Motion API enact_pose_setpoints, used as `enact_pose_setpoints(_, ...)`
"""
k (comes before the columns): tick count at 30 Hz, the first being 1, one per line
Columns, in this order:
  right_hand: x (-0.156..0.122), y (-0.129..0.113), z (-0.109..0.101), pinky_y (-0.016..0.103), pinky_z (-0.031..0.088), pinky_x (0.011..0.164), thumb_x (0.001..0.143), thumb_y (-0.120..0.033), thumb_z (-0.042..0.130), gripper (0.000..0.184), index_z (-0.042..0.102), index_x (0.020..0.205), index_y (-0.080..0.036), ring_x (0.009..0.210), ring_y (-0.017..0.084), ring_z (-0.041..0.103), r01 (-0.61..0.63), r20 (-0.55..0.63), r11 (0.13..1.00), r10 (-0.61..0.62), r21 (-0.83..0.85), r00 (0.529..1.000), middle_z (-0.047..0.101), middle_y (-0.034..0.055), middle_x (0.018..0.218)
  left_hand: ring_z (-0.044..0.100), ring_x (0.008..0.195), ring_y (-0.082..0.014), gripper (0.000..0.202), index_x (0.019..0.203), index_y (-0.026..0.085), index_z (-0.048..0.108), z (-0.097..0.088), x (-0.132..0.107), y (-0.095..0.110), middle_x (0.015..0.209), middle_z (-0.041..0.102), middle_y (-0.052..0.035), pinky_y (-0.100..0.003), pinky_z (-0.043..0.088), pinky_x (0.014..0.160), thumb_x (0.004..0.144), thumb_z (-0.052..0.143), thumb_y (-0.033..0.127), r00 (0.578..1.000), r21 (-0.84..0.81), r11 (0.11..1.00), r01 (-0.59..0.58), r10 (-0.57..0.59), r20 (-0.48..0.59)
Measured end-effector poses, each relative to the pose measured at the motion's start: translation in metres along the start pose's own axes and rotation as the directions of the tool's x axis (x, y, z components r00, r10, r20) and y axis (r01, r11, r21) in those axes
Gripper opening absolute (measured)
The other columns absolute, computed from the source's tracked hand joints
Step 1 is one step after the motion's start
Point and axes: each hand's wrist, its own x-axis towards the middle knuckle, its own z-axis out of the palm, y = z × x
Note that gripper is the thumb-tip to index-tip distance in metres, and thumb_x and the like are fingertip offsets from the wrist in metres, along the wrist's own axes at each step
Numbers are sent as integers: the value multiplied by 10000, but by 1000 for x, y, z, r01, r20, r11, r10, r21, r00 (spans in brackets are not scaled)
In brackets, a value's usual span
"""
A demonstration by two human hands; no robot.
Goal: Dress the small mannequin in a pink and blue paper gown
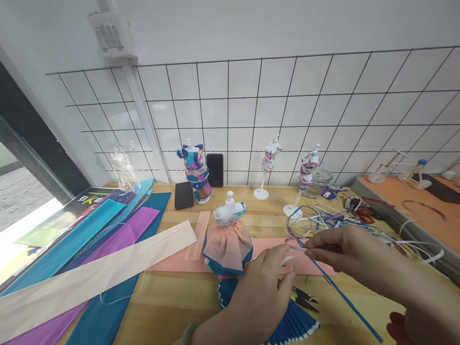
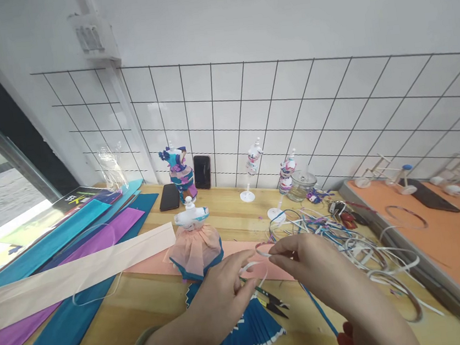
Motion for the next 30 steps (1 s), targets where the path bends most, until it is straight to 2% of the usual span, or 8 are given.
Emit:
enact_pose_setpoints(4, 0, -6, 1, 272, 419, 559, 882, -414, 502, 302, 742, 817, -241, 639, 168, 592, -41, 60, 998, 43, -39, 997, 702, 17, 722, 605, 706, -160, 323, 1143, 183, 635, 1, 2, -1, 856, 657, -49, -262, 465, 611, 862, 538, 306, 994, -163, 981, 109, -106, 26)
enact_pose_setpoints(8, 2, -8, 0, 318, 455, 701, 877, -451, 492, 304, 715, 843, -248, 795, 206, 638, -53, -25, 999, 52, -10, 998, 729, 33, 863, 490, 431, -72, 451, 1134, 140, 554, 3, 6, -2, 718, 568, 16, -201, 365, 396, 805, 606, 444, 958, -434, 855, 285, -245, 146)
enact_pose_setpoints(11, 4, -8, -2, 331, 451, 739, 861, -491, 509, 309, 700, 818, -252, 831, 219, 640, -45, -60, 999, 47, 27, 997, 729, 37, 870, 472, 354, -66, 473, 985, 139, 513, 6, 10, -4, 616, 550, 39, -182, 351, 331, 774, 594, 554, 933, -627, 693, 356, -219, 287)
enact_pose_setpoints(14, 10, -7, 0, 327, 452, 770, 854, -478, 526, 280, 688, 811, -254, 859, 217, 638, -18, -53, 997, 21, 71, 998, 729, 32, 880, 498, 348, -74, 491, 899, 152, 490, 7, 11, -5, 564, 559, 40, -174, 372, 325, 729, 623, 594, 931, -704, 616, 353, -156, 330)
enact_pose_setpoints(19, 21, -8, 10, 317, 468, 724, 834, -359, 540, 195, 683, 826, -226, 801, 206, 642, -23, 53, 994, 17, 111, 998, 720, 34, 818, 493, 335, -71, 502, 1004, 145, 511, 7, 10, -5, 548, 565, 54, -165, 359, 318, 742, 638, 554, 949, -722, 619, 310, -148, 280)
enact_pose_setpoints(24, 22, -11, 16, 301, 490, 700, 816, -285, 551, 171, 699, 860, -213, 780, 193, 668, -10, 163, 989, -14, 145, 986, 729, 28, 815, 472, 303, -67, 449, 985, 158, 520, 7, 11, -3, 512, 553, 73, -160, 324, 307, 763, 627, 533, 958, -718, 634, 288, -193, 214)
enact_pose_setpoints(27, 18, -9, 12, 321, 491, 732, 828, -317, 562, 192, 693, 933, -222, 820, 201, 660, 9, 120, 994, -22, 112, 992, 734, 44, 901, 468, 292, -70, 431, 926, 169, 503, 6, 11, -1, 491, 543, 75, -155, 311, 292, 758, 612, 550, 950, -703, 640, 311, -214, 225)
enact_pose_setpoints(30, 13, -11, 7, 323, 485, 715, 845, -342, 552, 184, 689, 899, -231, 800, 198, 636, 42, 44, 996, -45, 77, 998, 725, 46, 871, 475, 292, -73, 412, 911, 171, 482, 5, 12, 1, 486, 541, 72, -150, 311, 289, 772, 582, 547, 942, -685, 647, 336, -229, 245)
